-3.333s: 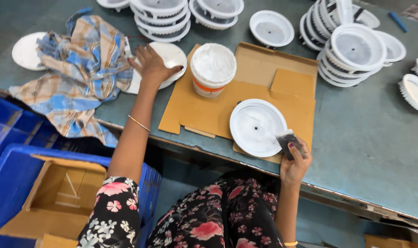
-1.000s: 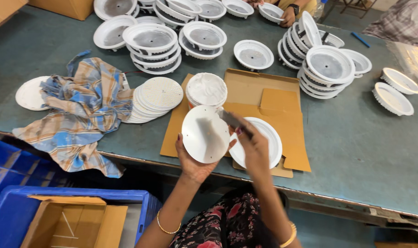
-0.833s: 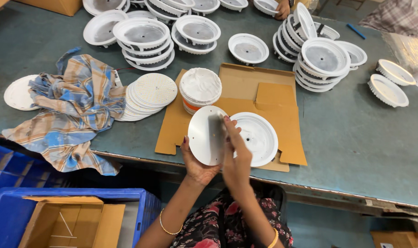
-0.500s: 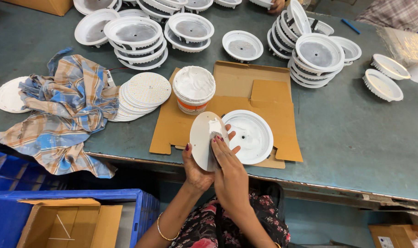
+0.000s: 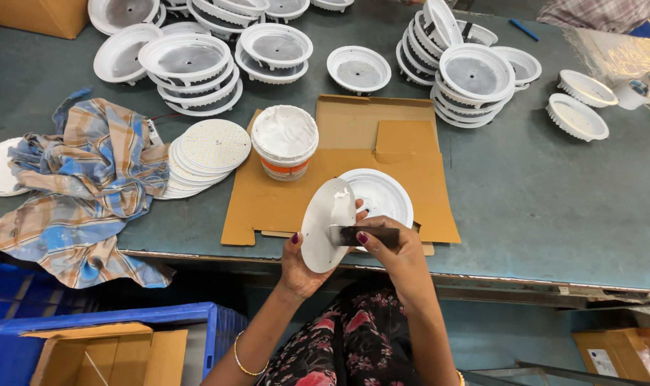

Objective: The person repeatedly scoops white paste from a tub with a small metal spatula and spreads it onto the center of white circular LED modules. They handle each module one at a time, applying paste to the inner surface and then placing it aside on the table.

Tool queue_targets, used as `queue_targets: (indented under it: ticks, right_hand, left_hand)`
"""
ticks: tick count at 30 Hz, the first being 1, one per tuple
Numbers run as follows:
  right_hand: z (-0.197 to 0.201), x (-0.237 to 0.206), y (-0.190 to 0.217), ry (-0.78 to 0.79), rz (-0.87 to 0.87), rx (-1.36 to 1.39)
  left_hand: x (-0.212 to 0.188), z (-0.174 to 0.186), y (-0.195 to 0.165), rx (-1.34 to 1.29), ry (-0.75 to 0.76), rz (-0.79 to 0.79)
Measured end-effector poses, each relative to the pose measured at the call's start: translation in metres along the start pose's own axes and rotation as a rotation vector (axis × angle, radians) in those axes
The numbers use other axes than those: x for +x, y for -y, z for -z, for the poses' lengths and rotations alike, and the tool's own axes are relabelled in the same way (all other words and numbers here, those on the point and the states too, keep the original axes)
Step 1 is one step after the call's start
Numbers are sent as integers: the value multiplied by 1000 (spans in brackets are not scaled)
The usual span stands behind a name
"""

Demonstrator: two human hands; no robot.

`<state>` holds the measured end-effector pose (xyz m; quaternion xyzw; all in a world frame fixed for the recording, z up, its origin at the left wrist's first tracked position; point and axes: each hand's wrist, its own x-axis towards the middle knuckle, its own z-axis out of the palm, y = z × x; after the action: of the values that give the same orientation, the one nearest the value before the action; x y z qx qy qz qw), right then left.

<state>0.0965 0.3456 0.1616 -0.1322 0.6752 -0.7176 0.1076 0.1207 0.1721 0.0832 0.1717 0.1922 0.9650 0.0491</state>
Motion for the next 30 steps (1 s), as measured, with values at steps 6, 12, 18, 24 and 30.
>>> queue_targets:
  ticks: [6,12,18,24,30]
  right_hand:
    - [6,4,12,210,325,-259]
    - [-1,14,51,221,356,-615]
    - [-14,28,76,259,542,-873]
    - [-23,37,92,332,625,-961]
    - [-25,45,103,371,635,-1011]
  left_hand:
    - [-11,43,26,-147,-136,45]
    - [-13,40,30,-122,-171,102]
    - [-15,12,22,-9,-86,140]
    - [-20,8,18,21,-80,189]
    - [-22,-4,9,98,-35,157]
